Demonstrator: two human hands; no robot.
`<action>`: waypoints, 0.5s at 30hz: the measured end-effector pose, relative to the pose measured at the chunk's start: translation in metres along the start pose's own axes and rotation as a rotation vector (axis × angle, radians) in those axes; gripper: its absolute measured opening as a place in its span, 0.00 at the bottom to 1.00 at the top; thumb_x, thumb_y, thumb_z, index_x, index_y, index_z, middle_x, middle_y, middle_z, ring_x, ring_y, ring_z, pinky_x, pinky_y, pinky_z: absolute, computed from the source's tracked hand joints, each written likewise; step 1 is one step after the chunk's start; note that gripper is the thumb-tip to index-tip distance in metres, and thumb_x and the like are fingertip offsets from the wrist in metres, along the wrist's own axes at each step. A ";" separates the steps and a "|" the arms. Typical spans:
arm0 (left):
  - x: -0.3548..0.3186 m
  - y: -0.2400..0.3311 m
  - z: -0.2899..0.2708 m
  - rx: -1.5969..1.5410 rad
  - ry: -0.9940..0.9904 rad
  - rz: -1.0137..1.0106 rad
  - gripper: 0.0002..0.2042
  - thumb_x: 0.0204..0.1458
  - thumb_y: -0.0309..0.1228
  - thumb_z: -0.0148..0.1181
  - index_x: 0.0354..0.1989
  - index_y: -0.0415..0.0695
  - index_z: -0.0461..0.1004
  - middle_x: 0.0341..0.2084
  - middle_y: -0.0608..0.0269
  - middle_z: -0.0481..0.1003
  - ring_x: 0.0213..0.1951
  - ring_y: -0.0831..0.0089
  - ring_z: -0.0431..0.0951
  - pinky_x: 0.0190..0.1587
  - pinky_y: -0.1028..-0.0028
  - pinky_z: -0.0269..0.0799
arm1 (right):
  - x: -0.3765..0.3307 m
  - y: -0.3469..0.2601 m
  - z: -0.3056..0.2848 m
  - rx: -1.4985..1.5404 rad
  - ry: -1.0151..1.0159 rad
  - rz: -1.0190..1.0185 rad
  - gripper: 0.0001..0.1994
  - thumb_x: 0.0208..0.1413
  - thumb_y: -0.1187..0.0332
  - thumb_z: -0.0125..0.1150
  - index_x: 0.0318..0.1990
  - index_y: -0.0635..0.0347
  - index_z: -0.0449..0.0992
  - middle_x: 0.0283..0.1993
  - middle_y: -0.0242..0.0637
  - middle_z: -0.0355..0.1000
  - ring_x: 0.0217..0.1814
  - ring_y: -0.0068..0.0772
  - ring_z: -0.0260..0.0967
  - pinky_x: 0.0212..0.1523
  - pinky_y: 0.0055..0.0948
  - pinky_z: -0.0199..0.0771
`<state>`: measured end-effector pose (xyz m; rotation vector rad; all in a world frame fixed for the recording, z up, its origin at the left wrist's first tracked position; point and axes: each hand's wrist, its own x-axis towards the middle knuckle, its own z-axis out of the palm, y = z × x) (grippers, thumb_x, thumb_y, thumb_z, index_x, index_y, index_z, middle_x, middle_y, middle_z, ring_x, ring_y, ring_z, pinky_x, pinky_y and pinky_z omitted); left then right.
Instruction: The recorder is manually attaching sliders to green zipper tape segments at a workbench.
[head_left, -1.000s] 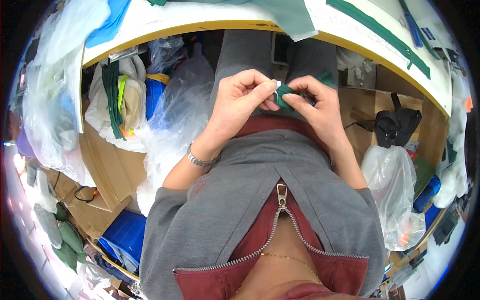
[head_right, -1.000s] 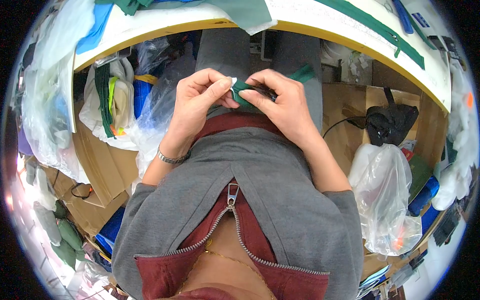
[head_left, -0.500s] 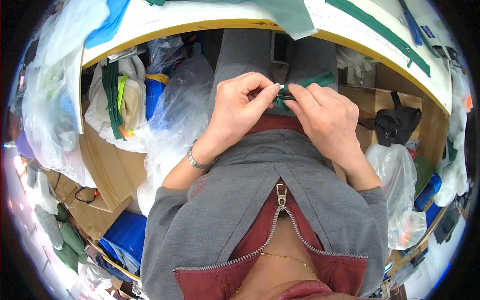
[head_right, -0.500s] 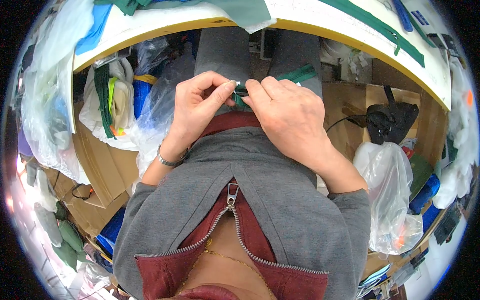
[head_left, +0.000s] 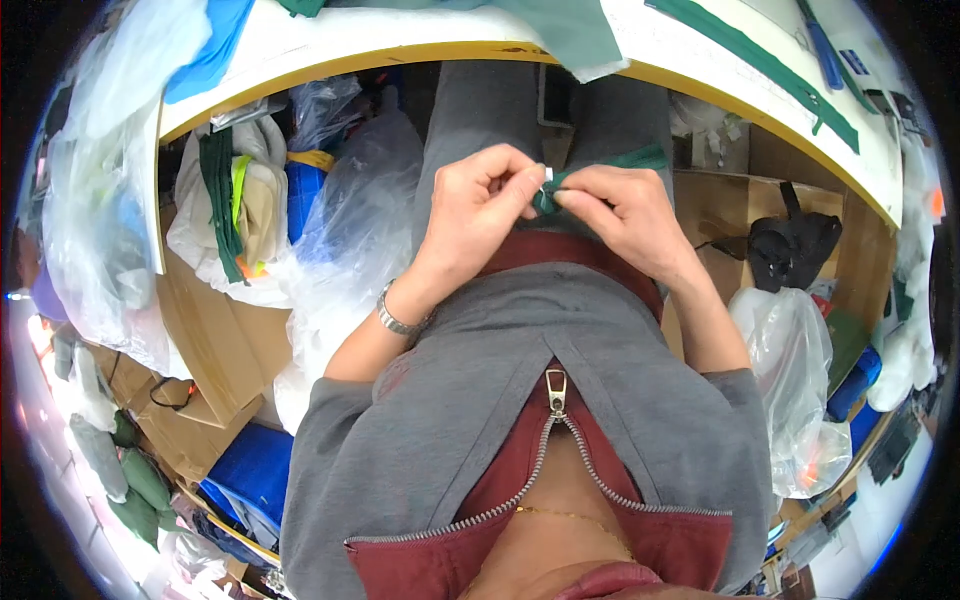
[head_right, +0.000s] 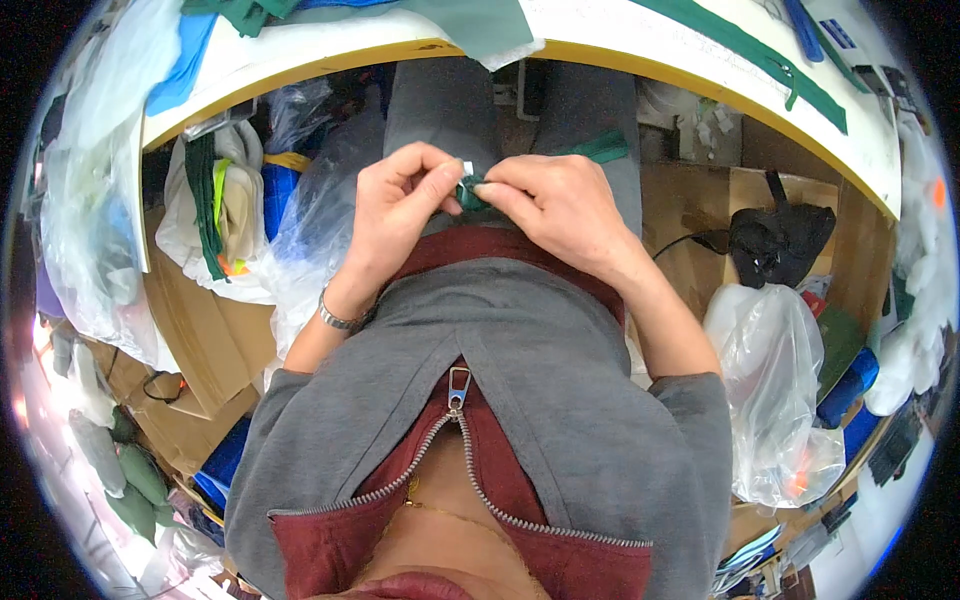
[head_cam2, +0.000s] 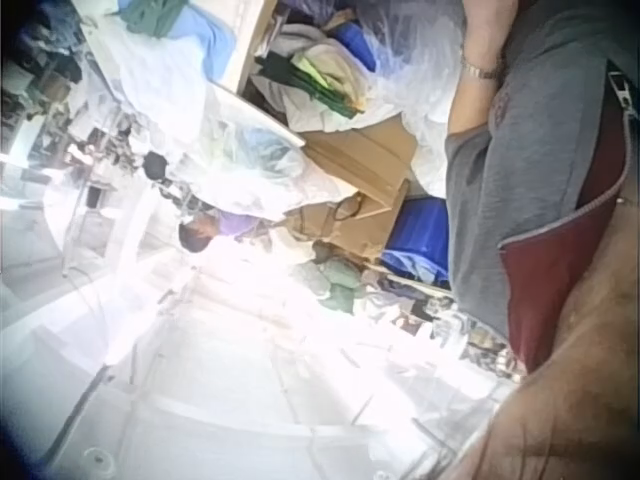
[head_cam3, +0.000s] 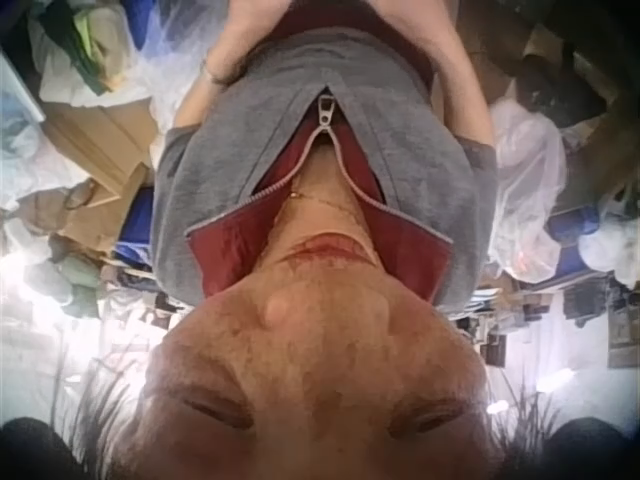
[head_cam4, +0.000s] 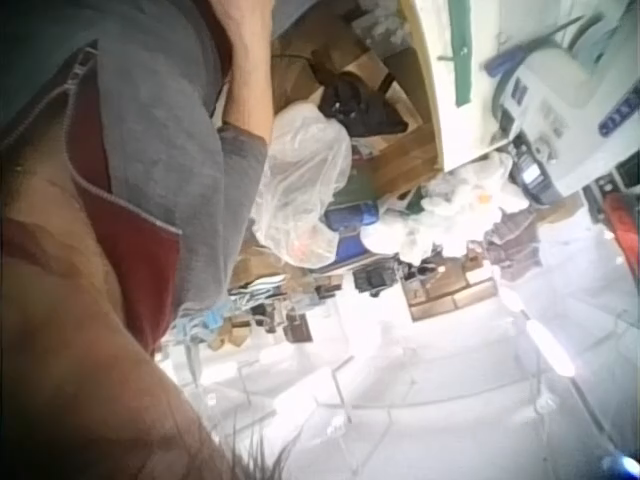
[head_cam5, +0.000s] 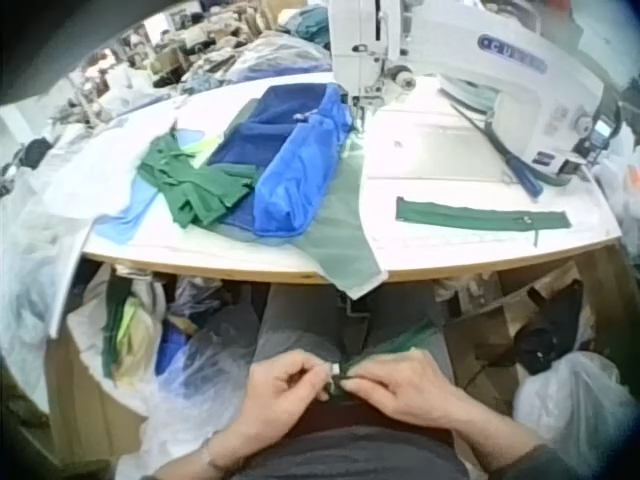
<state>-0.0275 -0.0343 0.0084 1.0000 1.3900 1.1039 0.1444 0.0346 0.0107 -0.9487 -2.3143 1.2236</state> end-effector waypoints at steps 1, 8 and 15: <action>0.002 -0.001 -0.002 0.000 0.000 0.000 0.06 0.51 0.26 0.54 0.27 0.35 0.72 0.20 0.68 0.71 0.24 0.84 0.71 0.26 0.85 0.66 | -0.002 0.001 0.003 0.133 0.084 0.061 0.08 0.46 0.67 0.58 0.29 0.63 0.75 0.24 0.39 0.71 0.25 0.37 0.69 0.27 0.30 0.68; 0.007 0.005 0.001 0.251 0.003 0.207 0.05 0.51 0.25 0.53 0.26 0.37 0.71 0.19 0.69 0.69 0.22 0.84 0.67 0.25 0.84 0.63 | 0.003 0.009 0.014 0.427 -0.024 0.179 0.10 0.41 0.69 0.64 0.30 0.65 0.73 0.26 0.35 0.70 0.28 0.27 0.66 0.30 0.23 0.64; 0.031 -0.026 -0.092 -0.035 0.583 0.193 0.06 0.52 0.27 0.52 0.26 0.39 0.71 0.15 0.67 0.70 0.16 0.84 0.68 0.19 0.85 0.63 | -0.036 -0.024 0.005 0.598 0.127 0.153 0.07 0.44 0.71 0.62 0.24 0.63 0.70 0.20 0.30 0.69 0.19 0.19 0.63 0.21 0.20 0.62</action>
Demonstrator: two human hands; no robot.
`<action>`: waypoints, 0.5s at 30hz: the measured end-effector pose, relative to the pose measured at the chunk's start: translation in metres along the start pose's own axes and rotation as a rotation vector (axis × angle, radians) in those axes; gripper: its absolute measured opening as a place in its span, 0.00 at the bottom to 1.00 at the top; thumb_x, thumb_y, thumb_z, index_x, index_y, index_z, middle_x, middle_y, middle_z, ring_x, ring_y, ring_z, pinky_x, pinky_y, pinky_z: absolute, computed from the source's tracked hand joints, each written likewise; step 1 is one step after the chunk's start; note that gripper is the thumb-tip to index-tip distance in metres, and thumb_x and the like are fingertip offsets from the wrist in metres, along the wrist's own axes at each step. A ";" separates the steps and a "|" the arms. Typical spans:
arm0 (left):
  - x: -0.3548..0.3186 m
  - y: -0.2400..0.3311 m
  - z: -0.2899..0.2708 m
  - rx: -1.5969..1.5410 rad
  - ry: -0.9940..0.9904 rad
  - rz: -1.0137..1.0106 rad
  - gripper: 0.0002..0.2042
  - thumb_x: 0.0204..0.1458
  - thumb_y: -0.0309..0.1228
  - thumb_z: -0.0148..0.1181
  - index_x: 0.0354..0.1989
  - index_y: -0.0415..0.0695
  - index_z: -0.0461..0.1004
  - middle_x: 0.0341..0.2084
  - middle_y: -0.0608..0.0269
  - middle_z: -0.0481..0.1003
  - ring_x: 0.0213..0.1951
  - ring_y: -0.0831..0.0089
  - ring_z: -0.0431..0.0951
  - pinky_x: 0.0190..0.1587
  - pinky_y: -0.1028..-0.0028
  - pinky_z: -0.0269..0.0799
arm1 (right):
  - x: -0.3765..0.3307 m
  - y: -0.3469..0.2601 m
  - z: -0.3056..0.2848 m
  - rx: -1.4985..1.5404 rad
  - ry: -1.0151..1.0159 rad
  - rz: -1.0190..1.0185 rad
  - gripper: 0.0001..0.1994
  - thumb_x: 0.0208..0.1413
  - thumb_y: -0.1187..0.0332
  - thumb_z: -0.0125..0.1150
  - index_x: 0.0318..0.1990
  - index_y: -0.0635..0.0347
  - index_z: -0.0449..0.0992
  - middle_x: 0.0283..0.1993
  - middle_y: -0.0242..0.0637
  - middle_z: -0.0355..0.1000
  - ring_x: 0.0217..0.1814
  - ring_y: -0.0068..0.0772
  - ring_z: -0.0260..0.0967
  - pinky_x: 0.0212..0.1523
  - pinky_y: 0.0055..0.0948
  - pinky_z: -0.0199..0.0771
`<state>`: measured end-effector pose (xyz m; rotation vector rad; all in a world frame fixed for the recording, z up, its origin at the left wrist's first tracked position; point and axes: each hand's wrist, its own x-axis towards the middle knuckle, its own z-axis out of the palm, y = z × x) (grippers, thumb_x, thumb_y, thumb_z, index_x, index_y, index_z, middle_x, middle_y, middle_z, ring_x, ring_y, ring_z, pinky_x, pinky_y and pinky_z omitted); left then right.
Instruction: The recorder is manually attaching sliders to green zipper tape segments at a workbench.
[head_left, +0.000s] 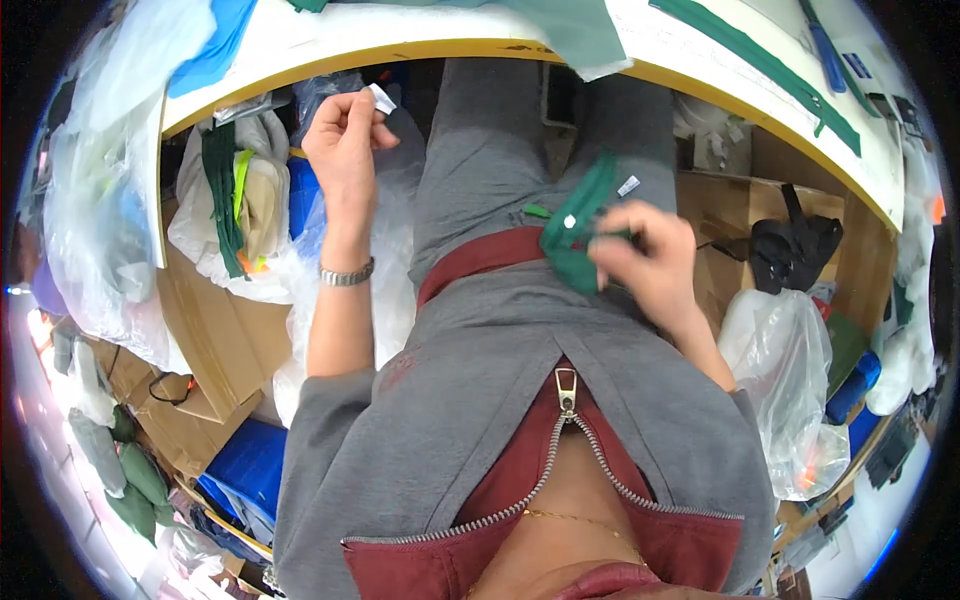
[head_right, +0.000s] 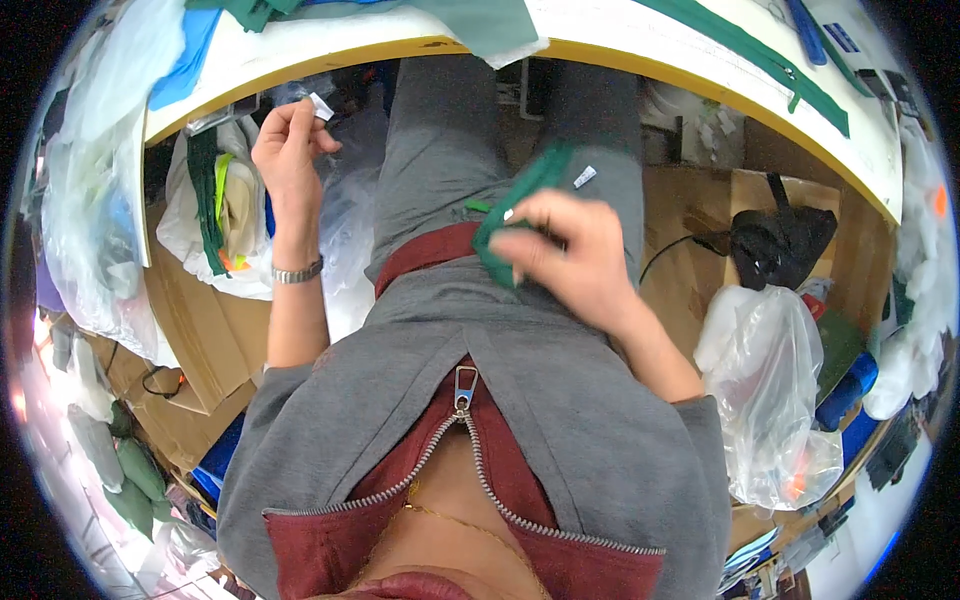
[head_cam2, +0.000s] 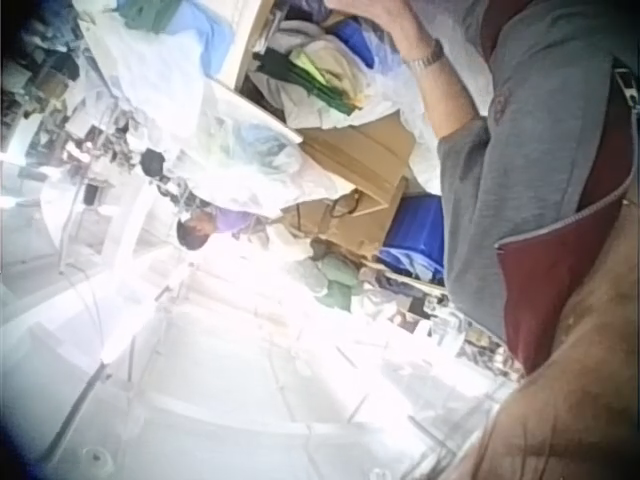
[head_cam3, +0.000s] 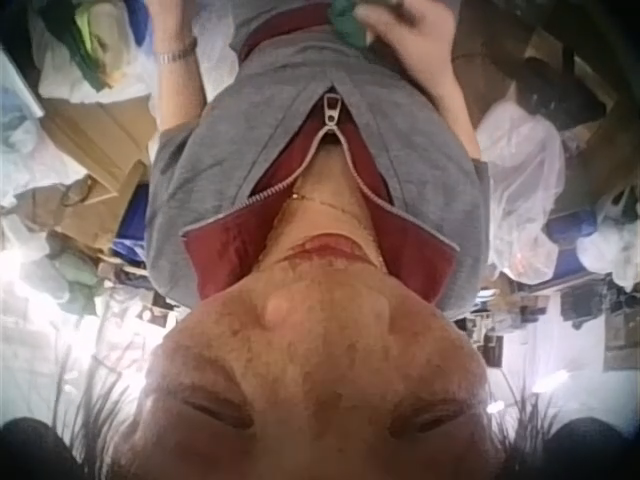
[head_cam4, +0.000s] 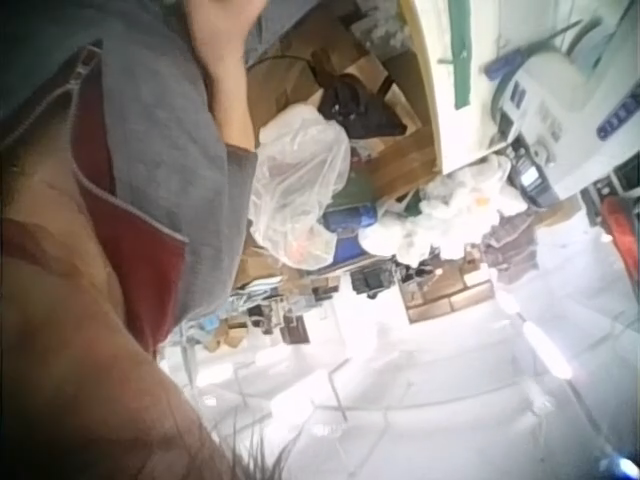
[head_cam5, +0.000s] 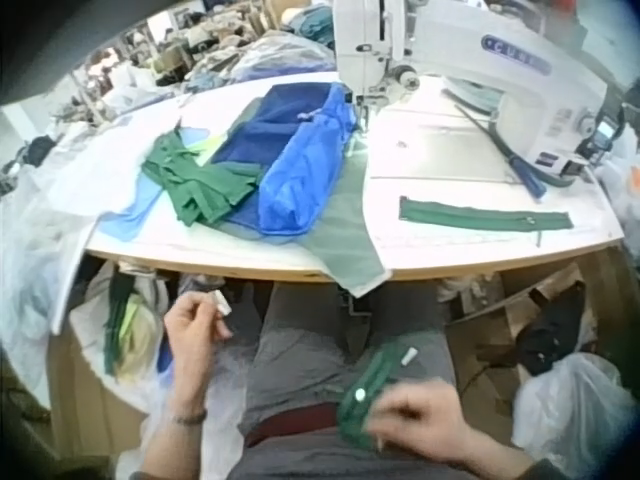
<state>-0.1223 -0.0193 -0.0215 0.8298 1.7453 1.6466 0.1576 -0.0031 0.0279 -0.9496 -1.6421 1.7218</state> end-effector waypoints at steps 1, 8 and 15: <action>-0.003 0.001 0.001 0.012 -0.090 -0.034 0.06 0.52 0.27 0.52 0.27 0.38 0.71 0.16 0.67 0.70 0.16 0.84 0.68 0.19 0.86 0.64 | 0.008 0.010 -0.008 0.014 0.011 0.194 0.06 0.47 0.70 0.60 0.25 0.62 0.71 0.21 0.28 0.70 0.18 0.15 0.62 0.19 0.17 0.59; -0.046 0.040 0.046 -0.040 -0.626 0.123 0.15 0.47 0.19 0.52 0.45 0.39 0.69 0.36 0.56 0.74 0.39 0.72 0.74 0.42 0.75 0.71 | 0.027 0.024 -0.009 0.307 0.080 0.197 0.08 0.51 0.67 0.57 0.31 0.64 0.74 0.27 0.32 0.73 0.17 0.13 0.63 0.15 0.11 0.56; -0.079 0.161 -0.057 -0.233 0.337 1.274 0.07 0.49 0.38 0.49 0.28 0.53 0.73 0.23 0.64 0.73 0.34 0.72 0.73 0.40 0.78 0.65 | 0.029 0.021 -0.036 0.319 0.329 0.132 0.08 0.51 0.68 0.57 0.32 0.65 0.74 0.26 0.34 0.72 0.16 0.14 0.61 0.15 0.12 0.55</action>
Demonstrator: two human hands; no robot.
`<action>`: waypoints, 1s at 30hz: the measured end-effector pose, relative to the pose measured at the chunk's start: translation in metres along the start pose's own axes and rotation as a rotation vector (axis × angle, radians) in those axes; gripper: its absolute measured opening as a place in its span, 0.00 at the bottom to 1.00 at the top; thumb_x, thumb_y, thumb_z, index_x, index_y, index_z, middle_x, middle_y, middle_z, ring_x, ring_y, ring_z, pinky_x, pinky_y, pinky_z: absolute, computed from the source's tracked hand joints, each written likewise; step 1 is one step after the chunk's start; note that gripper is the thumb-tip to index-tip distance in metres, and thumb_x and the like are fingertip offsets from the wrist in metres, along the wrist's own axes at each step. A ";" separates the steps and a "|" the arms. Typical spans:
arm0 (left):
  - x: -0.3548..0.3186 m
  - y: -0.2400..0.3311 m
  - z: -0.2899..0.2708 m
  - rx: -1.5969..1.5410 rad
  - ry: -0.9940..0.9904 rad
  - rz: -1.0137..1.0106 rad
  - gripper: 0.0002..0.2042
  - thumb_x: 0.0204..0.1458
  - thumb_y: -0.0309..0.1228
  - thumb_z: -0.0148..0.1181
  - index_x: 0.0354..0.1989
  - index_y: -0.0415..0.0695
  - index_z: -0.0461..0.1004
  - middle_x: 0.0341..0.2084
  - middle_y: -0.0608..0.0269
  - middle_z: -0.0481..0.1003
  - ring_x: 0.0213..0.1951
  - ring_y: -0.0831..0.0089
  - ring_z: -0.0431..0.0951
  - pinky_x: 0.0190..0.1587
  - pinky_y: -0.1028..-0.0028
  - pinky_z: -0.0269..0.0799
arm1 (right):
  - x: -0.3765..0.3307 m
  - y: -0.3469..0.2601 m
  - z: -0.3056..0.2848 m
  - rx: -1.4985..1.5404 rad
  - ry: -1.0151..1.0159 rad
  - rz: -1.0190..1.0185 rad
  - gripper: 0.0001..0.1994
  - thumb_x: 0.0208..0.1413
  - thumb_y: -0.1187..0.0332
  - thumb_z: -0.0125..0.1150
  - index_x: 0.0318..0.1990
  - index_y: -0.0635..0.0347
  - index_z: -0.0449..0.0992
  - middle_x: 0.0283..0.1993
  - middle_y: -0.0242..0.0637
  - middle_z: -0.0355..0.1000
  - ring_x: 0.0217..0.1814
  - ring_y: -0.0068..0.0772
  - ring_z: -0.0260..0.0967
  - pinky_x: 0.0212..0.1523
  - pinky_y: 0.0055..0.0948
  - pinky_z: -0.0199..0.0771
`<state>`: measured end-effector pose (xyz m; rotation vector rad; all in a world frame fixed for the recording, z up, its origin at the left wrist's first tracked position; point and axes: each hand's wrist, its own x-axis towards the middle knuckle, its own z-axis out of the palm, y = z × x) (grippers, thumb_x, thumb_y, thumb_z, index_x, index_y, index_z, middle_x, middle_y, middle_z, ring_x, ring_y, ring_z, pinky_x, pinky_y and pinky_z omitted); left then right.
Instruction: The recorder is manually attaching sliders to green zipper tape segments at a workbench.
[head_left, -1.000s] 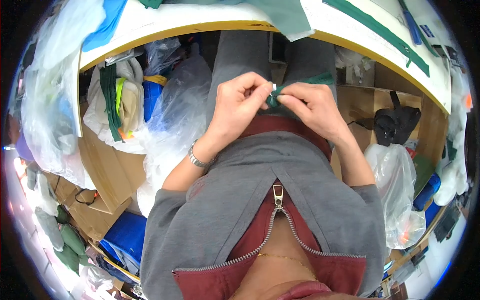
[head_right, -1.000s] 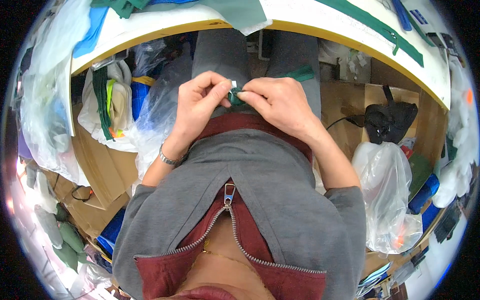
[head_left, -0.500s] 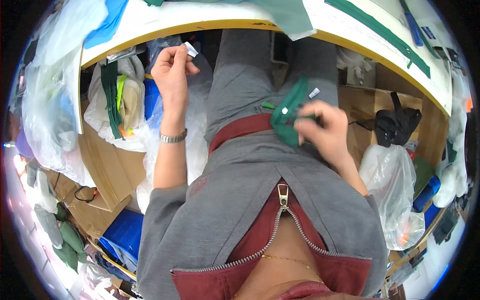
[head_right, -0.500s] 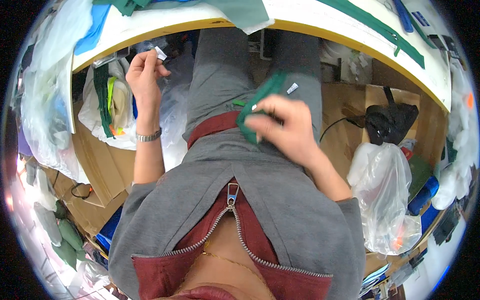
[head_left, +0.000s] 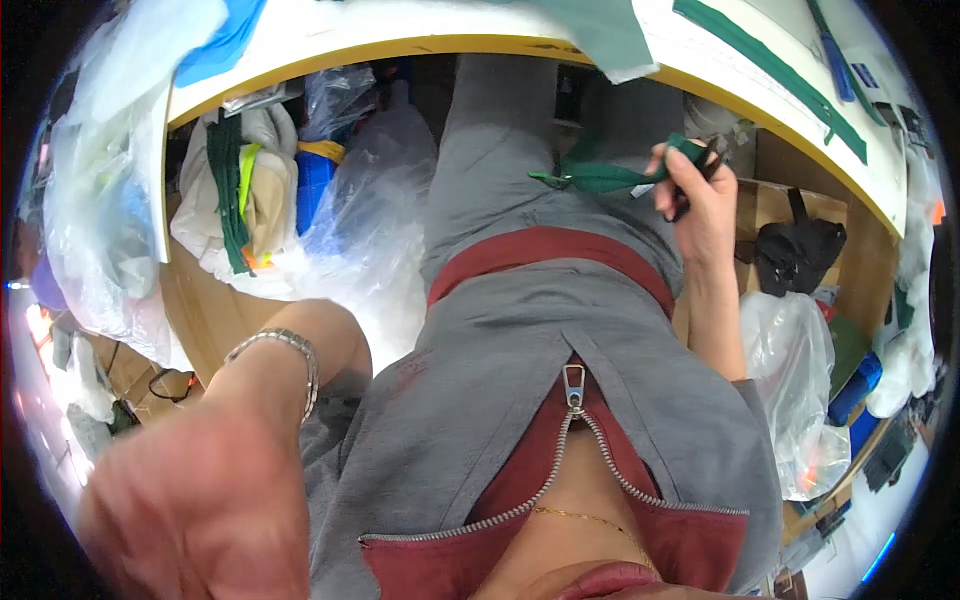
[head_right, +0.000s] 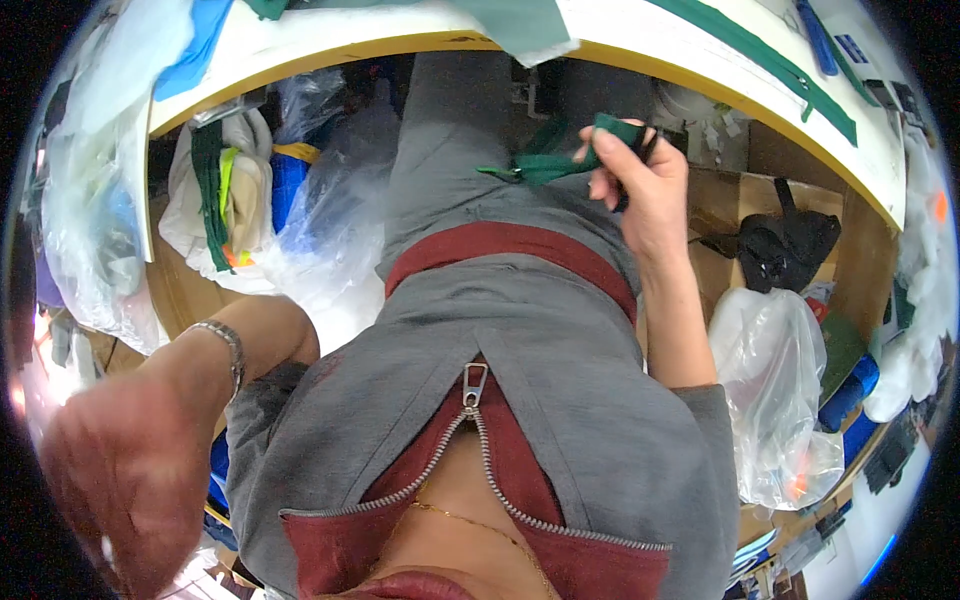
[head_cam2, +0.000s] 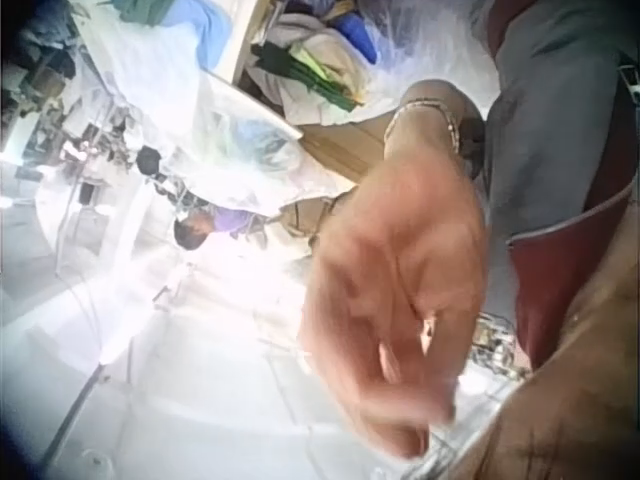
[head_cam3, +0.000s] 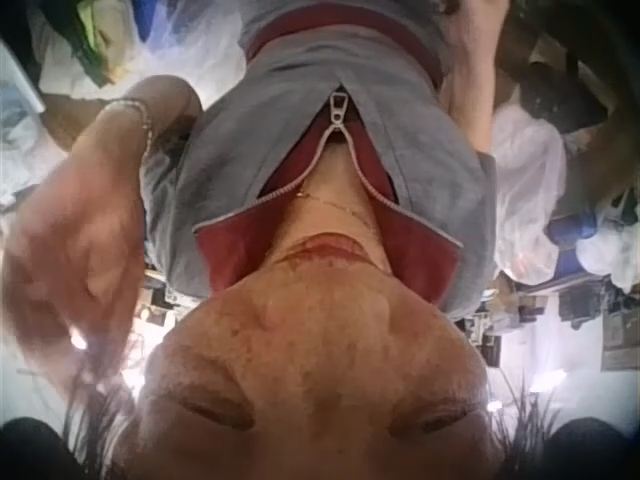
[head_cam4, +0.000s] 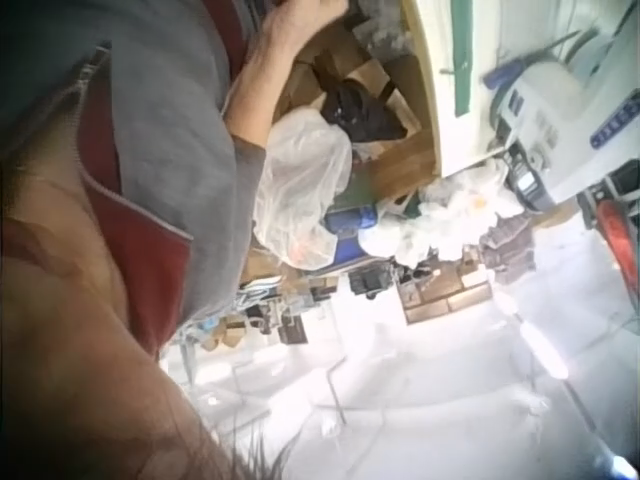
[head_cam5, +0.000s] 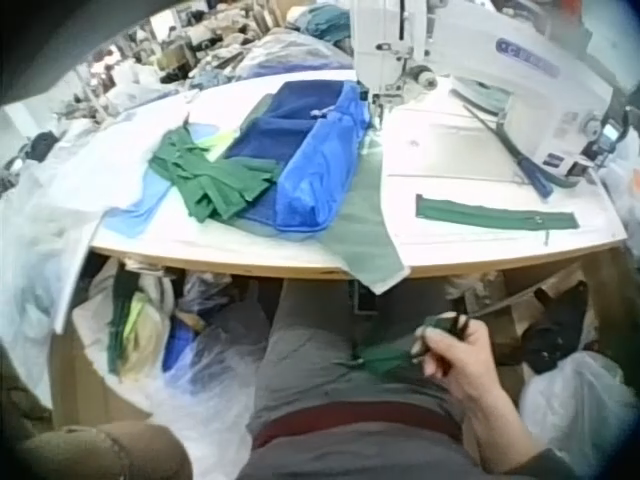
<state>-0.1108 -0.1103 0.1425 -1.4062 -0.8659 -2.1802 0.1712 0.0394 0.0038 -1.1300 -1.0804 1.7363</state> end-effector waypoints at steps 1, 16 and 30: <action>0.002 0.003 0.001 -0.022 -0.029 -0.009 0.07 0.49 0.38 0.49 0.29 0.52 0.73 0.24 0.64 0.73 0.34 0.72 0.73 0.40 0.78 0.65 | 0.000 -0.002 -0.003 0.012 0.001 -0.032 0.08 0.51 0.68 0.57 0.32 0.65 0.74 0.26 0.34 0.72 0.16 0.14 0.61 0.15 0.12 0.55; 0.009 -0.048 -0.044 -0.372 -0.375 -0.240 0.09 0.48 0.37 0.52 0.34 0.47 0.71 0.31 0.60 0.72 0.37 0.68 0.73 0.42 0.73 0.66 | 0.007 0.009 -0.011 -0.016 0.049 -0.024 0.09 0.50 0.67 0.58 0.33 0.65 0.74 0.25 0.33 0.72 0.16 0.14 0.60 0.15 0.12 0.55; -0.031 -0.049 0.017 -0.636 -0.756 -0.393 0.14 0.48 0.37 0.55 0.40 0.43 0.69 0.37 0.56 0.71 0.39 0.64 0.73 0.45 0.69 0.67 | 0.007 0.007 -0.015 0.035 0.064 -0.043 0.10 0.50 0.67 0.59 0.34 0.65 0.74 0.26 0.34 0.72 0.17 0.14 0.61 0.15 0.13 0.56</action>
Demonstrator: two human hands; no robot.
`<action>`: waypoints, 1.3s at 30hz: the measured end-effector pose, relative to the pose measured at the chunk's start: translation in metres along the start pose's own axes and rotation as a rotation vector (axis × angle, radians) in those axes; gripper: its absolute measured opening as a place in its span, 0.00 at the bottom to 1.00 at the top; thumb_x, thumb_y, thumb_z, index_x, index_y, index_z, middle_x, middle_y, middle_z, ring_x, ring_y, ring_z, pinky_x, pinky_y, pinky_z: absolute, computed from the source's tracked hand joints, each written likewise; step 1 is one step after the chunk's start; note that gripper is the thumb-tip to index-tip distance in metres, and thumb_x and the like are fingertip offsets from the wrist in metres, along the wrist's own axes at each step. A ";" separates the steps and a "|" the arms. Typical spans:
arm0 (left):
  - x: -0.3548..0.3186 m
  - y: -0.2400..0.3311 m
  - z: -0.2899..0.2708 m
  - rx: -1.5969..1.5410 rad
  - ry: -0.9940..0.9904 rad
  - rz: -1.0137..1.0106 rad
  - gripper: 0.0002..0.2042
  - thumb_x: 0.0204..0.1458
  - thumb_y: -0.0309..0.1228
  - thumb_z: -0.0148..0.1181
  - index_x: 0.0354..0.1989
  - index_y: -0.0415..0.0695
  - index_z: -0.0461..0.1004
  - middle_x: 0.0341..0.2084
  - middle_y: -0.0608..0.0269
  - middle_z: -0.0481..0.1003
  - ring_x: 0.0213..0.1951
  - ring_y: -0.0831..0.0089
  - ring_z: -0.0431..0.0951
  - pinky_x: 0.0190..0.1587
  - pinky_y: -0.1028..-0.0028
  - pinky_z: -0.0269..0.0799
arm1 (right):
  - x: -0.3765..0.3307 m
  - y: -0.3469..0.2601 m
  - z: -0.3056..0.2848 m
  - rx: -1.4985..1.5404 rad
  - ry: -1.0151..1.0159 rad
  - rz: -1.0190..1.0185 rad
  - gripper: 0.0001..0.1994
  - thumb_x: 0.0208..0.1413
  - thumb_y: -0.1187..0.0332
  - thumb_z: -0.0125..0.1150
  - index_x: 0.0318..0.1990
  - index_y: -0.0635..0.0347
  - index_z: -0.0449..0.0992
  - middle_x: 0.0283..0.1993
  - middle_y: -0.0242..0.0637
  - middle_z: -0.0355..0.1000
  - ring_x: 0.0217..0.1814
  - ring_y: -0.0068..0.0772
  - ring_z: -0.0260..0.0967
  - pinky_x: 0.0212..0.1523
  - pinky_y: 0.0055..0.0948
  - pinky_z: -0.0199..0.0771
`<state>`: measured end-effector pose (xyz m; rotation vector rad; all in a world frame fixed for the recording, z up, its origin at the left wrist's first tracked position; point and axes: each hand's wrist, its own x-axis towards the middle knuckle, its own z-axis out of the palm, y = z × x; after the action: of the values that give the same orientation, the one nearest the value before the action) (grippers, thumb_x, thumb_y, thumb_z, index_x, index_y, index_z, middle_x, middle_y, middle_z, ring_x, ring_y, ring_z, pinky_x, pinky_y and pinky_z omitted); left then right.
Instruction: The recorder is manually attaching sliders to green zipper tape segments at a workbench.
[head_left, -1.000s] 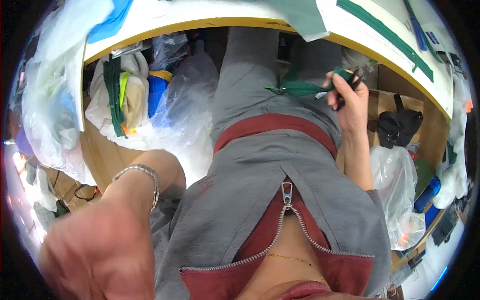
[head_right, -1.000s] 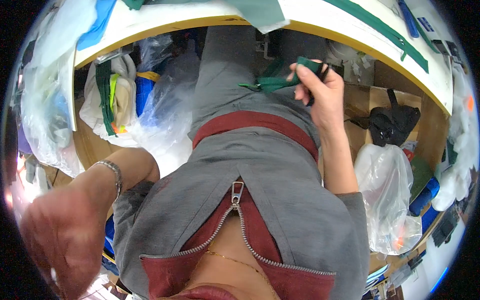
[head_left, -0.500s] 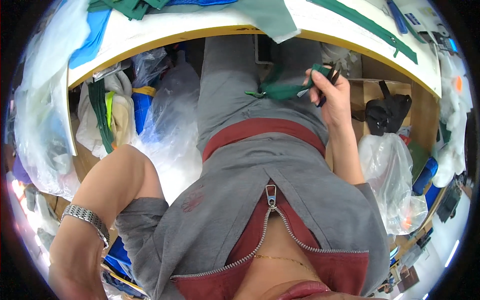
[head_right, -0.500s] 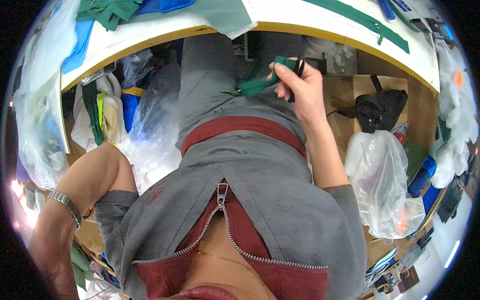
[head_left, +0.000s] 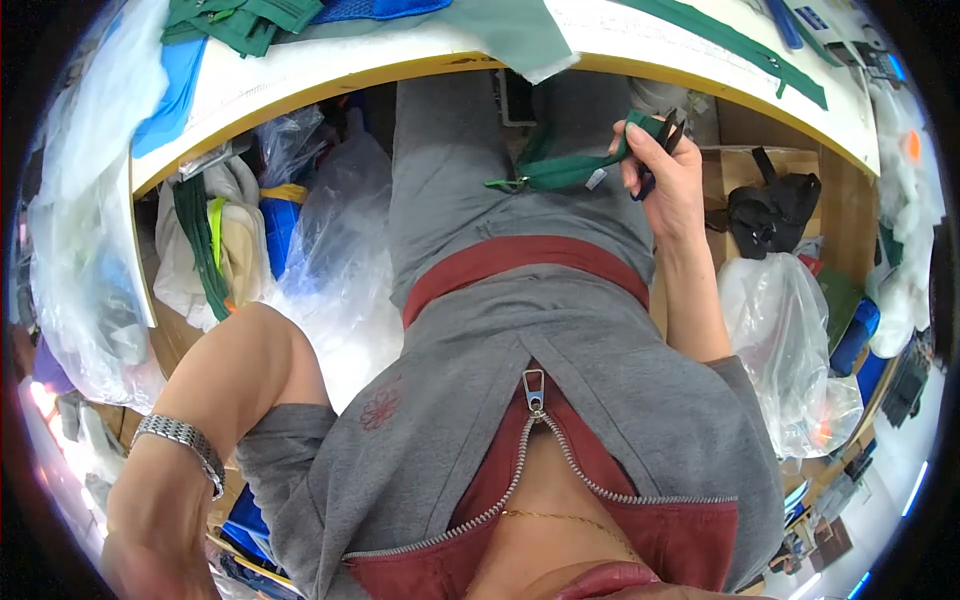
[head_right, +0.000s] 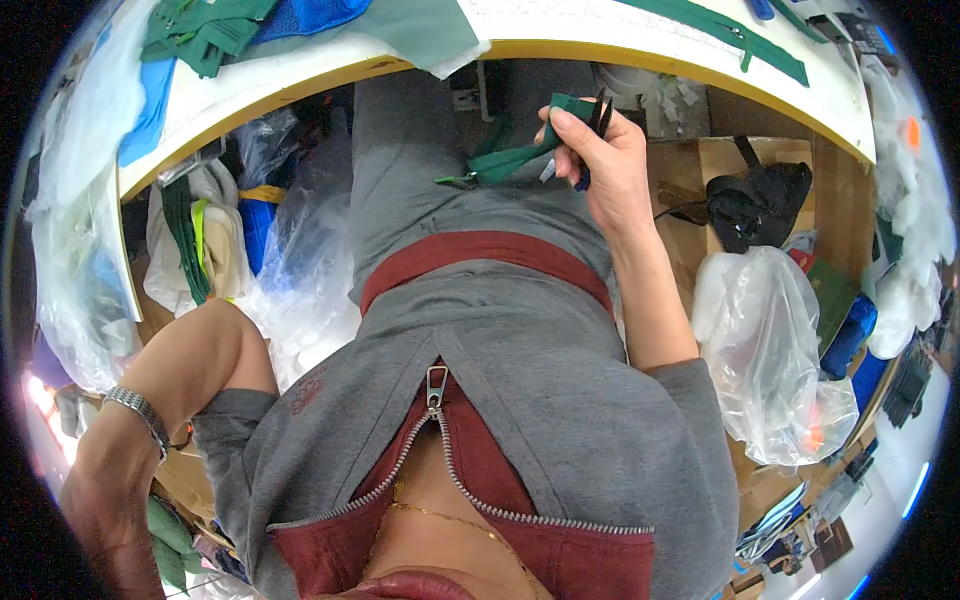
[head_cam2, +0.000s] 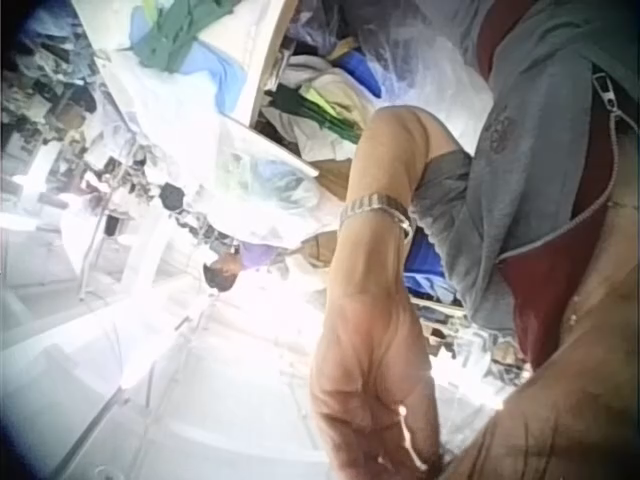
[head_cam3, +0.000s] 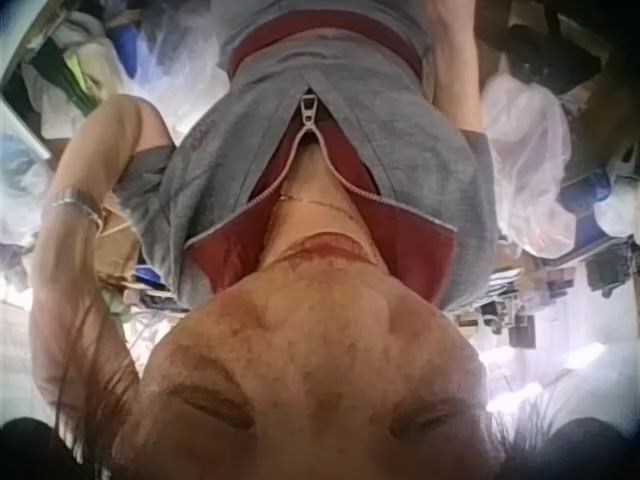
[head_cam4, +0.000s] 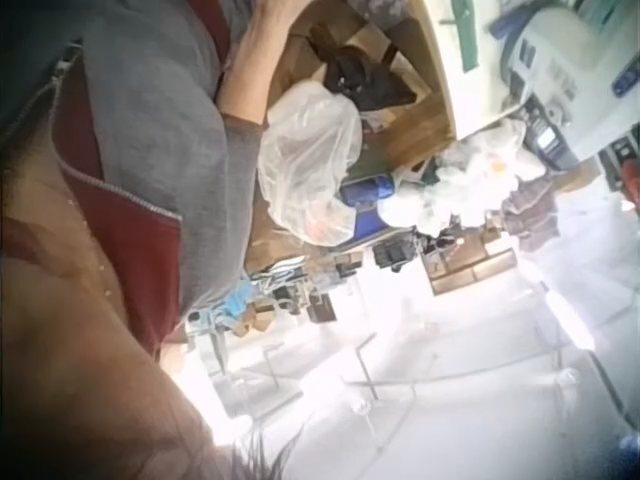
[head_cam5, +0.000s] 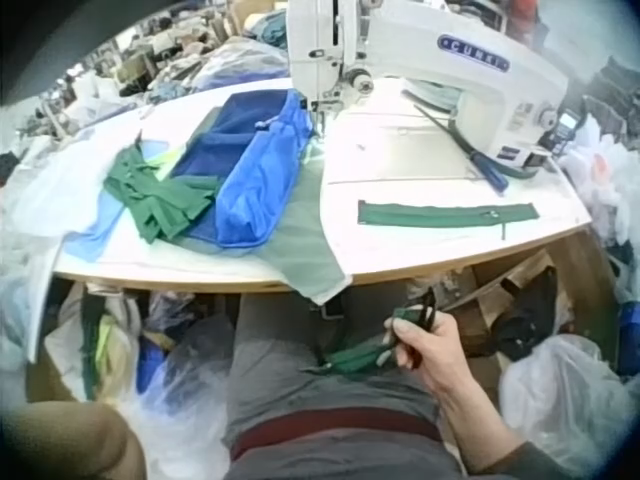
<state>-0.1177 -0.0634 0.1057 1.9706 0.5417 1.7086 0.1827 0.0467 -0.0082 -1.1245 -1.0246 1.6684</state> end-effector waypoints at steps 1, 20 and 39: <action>0.001 -0.003 0.004 -0.018 -0.025 -0.011 0.14 0.48 0.37 0.55 0.40 0.43 0.69 0.38 0.56 0.71 0.39 0.64 0.73 0.45 0.69 0.67 | 0.000 -0.001 0.000 0.005 -0.004 0.001 0.10 0.50 0.67 0.59 0.34 0.65 0.74 0.26 0.34 0.72 0.17 0.14 0.61 0.15 0.13 0.56; -0.019 -0.058 0.071 -0.493 -0.261 -0.911 0.18 0.50 0.31 0.54 0.50 0.39 0.65 0.31 0.61 0.73 0.28 0.78 0.72 0.33 0.78 0.69 | -0.012 -0.073 0.077 -0.032 -0.373 -0.494 0.03 0.49 0.80 0.45 0.32 0.65 0.65 0.26 0.44 0.64 0.17 0.25 0.61 0.16 0.20 0.68; -0.246 -0.033 -0.268 1.119 0.619 -1.117 0.09 0.47 0.24 0.52 0.35 0.45 0.77 0.31 0.59 0.77 0.35 0.72 0.75 0.40 0.77 0.67 | 0.029 -0.038 0.101 -0.638 -0.577 -0.007 0.07 0.51 0.77 0.52 0.37 0.68 0.73 0.27 0.36 0.72 0.17 0.14 0.61 0.18 0.14 0.62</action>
<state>-0.4182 -0.1542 -0.0807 0.9835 2.6072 1.1956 0.0875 0.0689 0.0462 -1.0223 -2.0275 1.7495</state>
